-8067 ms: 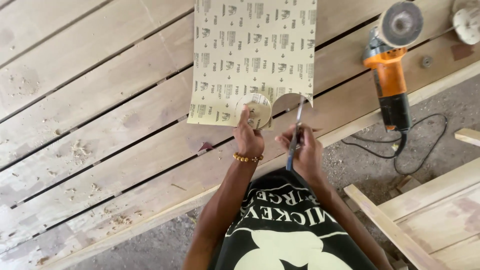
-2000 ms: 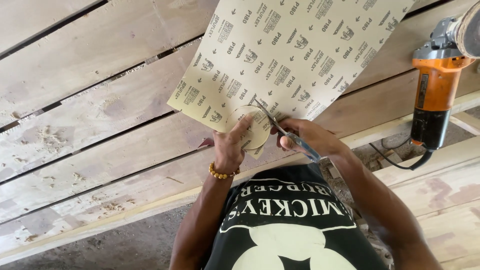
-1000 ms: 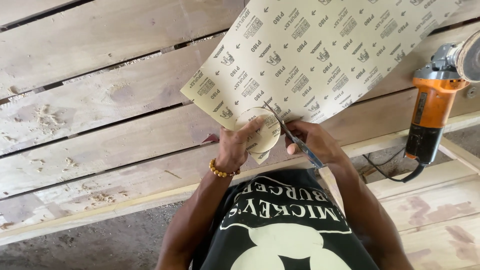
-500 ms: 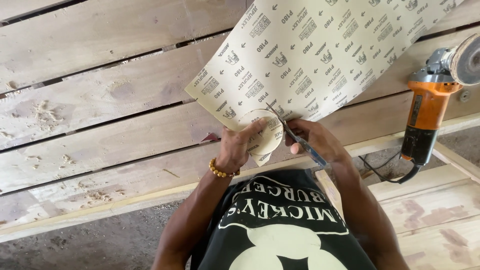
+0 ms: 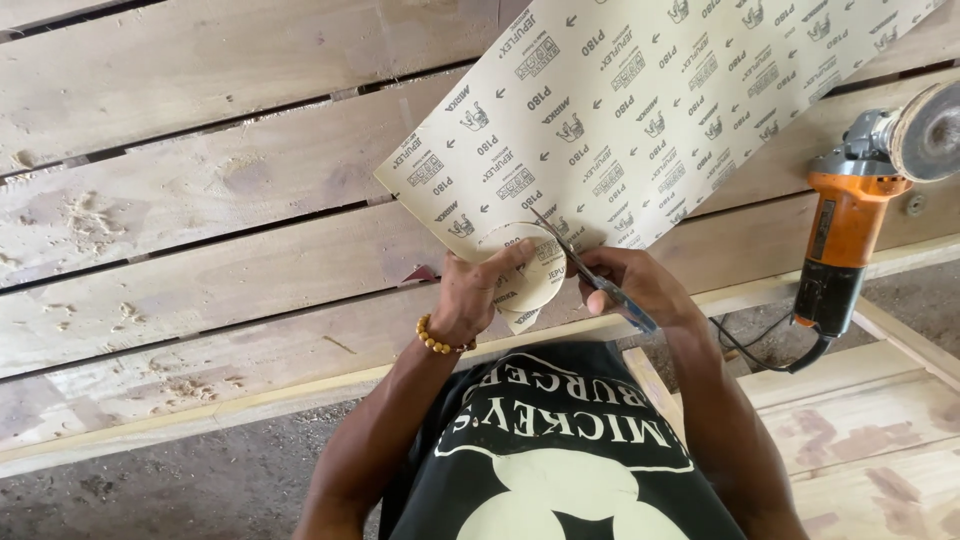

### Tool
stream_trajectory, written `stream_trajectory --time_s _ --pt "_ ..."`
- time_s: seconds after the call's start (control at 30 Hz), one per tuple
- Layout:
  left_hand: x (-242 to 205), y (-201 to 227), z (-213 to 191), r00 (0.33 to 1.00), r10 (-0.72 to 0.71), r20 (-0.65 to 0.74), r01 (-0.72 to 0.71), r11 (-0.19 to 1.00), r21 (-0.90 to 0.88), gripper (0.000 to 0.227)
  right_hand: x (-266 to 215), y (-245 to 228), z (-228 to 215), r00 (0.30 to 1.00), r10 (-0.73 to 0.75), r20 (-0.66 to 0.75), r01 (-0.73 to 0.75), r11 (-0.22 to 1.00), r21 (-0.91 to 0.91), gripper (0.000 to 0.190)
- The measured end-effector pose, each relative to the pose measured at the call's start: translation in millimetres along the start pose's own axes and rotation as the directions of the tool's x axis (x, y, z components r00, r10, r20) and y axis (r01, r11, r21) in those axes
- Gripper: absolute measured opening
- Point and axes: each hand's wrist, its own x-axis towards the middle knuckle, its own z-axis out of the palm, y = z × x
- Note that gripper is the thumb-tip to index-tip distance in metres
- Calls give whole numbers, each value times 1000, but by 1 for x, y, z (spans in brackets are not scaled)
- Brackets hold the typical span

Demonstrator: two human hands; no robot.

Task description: Cutting circular pieces of sandpaper using scissors.

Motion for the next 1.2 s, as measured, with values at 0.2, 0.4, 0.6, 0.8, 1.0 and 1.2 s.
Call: stream_trajectory --time_s 0.2,0.4,0.6,0.8,1.0,1.2 --pt "-2 5 -10 894 352 277 -448 732 514 34 13 -75 20 967 -64 245 58 998 33 67" --pt "-21 22 0 998 -62 31 56 983 174 67 17 -44 -2 961 -49 271 93 984 -152 82" --pt "-20 20 1 996 -73 50 63 981 186 73 12 -30 3 989 41 140 -17 985 -170 86" --pt "-24 24 1 996 -77 46 67 979 190 72 0 -13 -2 996 44 79 -29 983 -179 80" --pt "-21 21 0 998 -22 57 13 987 161 71 -1 -16 -5 999 12 34 -3 968 -253 76" --pt "-22 29 1 997 -43 64 25 967 255 70 12 -8 -9 999 20 26 -14 975 -223 84"
